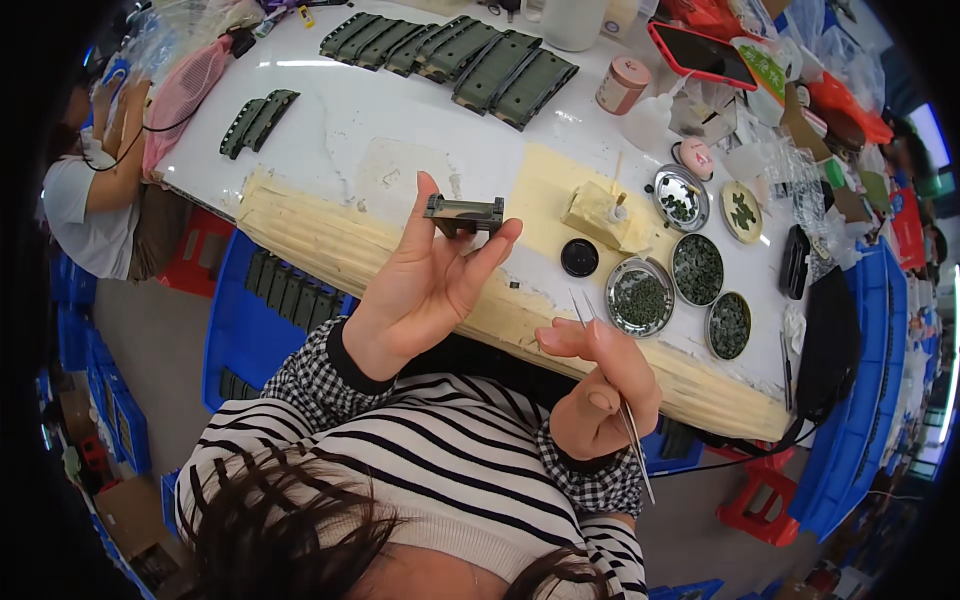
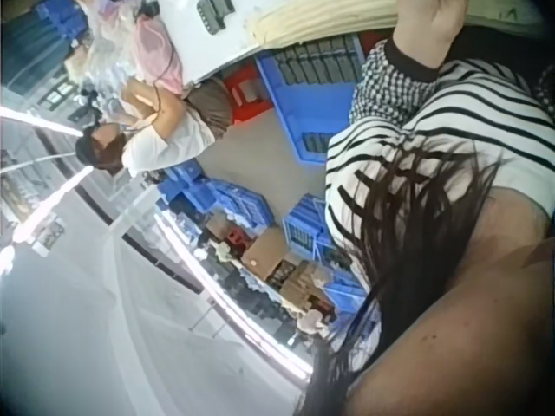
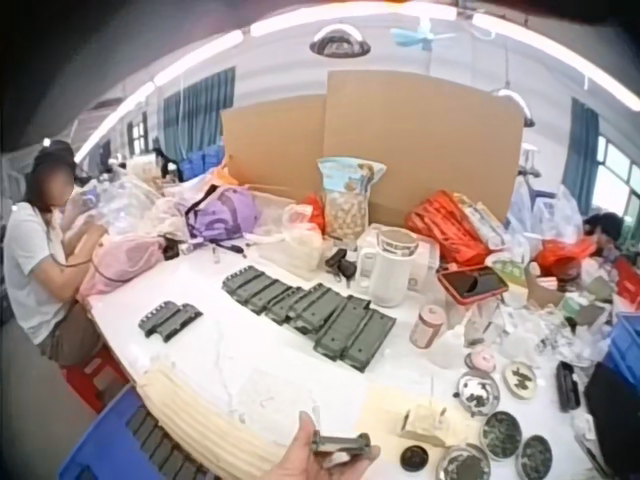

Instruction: Apply black paint or adhesive to specific spots on green plastic toy tank parts using a thin applicator tool.

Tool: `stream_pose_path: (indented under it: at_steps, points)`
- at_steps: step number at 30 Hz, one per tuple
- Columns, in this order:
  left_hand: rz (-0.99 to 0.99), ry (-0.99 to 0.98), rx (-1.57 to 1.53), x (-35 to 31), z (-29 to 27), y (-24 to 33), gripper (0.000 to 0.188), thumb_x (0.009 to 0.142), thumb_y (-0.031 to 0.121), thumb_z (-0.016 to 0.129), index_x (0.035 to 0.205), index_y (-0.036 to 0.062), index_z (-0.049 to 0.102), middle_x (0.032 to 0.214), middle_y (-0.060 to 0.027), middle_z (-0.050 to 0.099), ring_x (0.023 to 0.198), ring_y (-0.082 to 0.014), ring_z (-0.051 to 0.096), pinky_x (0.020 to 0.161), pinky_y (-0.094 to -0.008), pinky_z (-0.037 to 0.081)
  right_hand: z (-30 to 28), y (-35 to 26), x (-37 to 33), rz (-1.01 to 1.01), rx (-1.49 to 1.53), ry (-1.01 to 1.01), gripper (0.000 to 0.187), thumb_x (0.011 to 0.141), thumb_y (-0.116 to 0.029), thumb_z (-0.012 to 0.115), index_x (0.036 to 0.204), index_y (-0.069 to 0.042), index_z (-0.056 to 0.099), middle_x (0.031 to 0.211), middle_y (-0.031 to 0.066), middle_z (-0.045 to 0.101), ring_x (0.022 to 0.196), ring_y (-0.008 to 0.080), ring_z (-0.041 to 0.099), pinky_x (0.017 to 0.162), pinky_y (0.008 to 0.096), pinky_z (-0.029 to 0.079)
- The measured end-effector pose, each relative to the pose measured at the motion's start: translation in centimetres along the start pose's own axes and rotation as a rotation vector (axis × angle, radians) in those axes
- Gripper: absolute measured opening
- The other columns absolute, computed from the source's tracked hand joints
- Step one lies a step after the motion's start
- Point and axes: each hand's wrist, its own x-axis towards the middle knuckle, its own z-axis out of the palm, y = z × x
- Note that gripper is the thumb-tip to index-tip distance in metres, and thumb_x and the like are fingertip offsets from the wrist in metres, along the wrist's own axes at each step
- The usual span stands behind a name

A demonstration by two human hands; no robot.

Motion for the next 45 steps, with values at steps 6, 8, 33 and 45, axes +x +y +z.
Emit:
stream_pose_path:
  at_steps: [6, 8, 33, 45]
  points:
    - [0.001, -0.029, -0.009, 0.1, 0.0, 0.0, 0.059, 0.090, 0.049, 0.057, 0.113, -0.0043, 0.046, 0.109, -0.0157, 0.060, 0.106, -0.0254, 0.063, 0.093, -0.0285, 0.056, -0.2, -0.2, 0.0, 0.010, 0.076, -0.041, 0.049, 0.103, -0.038, 0.036, 0.122, 0.004, 0.051, 0.082, 0.0191, 0.069, 0.073, 0.0248, 0.068, 0.078, 0.0403, 0.055]
    - [-0.006, -0.036, -0.017, 0.0, -0.1, 0.0, 0.059, 0.091, 0.049, 0.057, 0.113, -0.0043, 0.046, 0.109, -0.0155, 0.060, 0.105, -0.0253, 0.063, 0.093, -0.0284, 0.056, -0.2, -0.1, -0.1, 0.005, 0.118, -0.050, 0.045, 0.103, -0.035, 0.039, 0.121, 0.003, 0.053, 0.086, 0.0185, 0.070, 0.076, 0.0235, 0.068, 0.080, 0.0390, 0.055]
    - [-0.001, -0.007, 0.254, -1.5, 0.4, -1.4, 0.040, 0.096, 0.052, 0.046, 0.097, 0.0151, 0.060, 0.106, -0.0117, 0.066, 0.102, -0.0230, 0.066, 0.085, -0.0292, 0.058, -1.9, -1.9, 6.2, -0.560, -0.498, -0.457, 0.032, 0.081, -0.030, 0.071, 0.098, -0.003, 0.071, 0.085, 0.0066, 0.065, 0.082, 0.0235, 0.065, 0.074, 0.0347, 0.058]
    - [-0.014, -0.104, 0.297, -1.8, -0.1, -1.5, 0.056, 0.097, 0.051, 0.047, 0.127, 0.0043, 0.046, 0.122, -0.0081, 0.058, 0.112, -0.0161, 0.058, 0.099, -0.0291, 0.050, -1.7, -2.3, 6.0, -0.565, -0.523, -0.454, 0.026, 0.085, -0.024, 0.068, 0.097, -0.001, 0.071, 0.084, 0.0083, 0.065, 0.082, 0.0240, 0.067, 0.074, 0.0341, 0.059]
